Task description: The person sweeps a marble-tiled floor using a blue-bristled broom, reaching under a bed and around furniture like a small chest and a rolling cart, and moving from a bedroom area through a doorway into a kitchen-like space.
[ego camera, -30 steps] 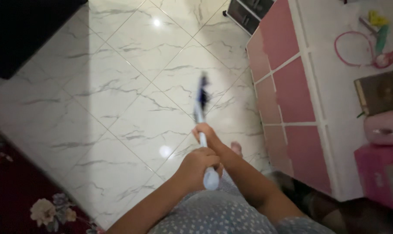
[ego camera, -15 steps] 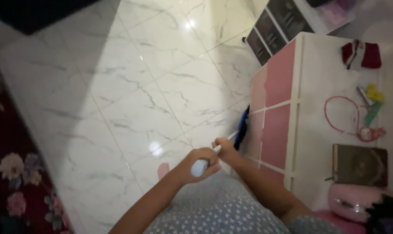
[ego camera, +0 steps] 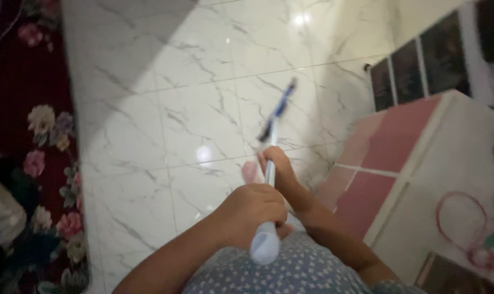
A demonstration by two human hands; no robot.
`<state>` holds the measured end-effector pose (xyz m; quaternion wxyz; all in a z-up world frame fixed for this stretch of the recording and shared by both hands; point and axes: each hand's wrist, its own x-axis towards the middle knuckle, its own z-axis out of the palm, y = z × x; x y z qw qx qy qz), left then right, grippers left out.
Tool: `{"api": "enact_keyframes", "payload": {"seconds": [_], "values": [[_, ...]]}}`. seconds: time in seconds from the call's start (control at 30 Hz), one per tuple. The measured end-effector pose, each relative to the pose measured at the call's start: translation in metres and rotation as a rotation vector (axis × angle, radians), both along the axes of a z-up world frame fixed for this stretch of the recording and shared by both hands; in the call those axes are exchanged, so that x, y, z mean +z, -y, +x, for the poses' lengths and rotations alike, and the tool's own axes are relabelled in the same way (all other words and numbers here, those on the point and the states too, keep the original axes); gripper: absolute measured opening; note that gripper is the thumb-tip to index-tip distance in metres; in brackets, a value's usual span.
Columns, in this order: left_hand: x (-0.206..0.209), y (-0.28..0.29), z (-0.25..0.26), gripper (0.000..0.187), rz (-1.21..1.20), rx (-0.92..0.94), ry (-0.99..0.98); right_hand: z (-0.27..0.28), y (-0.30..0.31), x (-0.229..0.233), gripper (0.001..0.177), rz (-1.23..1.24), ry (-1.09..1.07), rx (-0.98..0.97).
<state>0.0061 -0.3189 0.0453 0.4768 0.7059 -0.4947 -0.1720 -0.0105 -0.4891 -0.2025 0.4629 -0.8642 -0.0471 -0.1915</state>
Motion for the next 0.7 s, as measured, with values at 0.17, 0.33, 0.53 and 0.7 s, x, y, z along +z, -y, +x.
{"api": "enact_keyframes", "payload": {"seconds": [0.17,0.33,0.53,0.7], "values": [[-0.051,0.005,0.036,0.017,-0.346,0.158,-0.483,-0.021,0.069,-0.062,0.03,0.017,-0.277,0.013],[-0.134,0.066,0.069,0.025,-0.306,0.205,-0.62,0.018,0.137,-0.128,0.03,-0.138,-0.375,0.067],[-0.104,0.097,0.159,0.018,0.101,0.224,-0.275,0.129,0.11,-0.062,0.023,-0.022,-0.298,-0.078],[-0.044,0.13,0.205,0.017,-0.104,0.055,-0.04,0.193,0.125,0.003,0.029,0.006,-0.288,-0.067]]}}
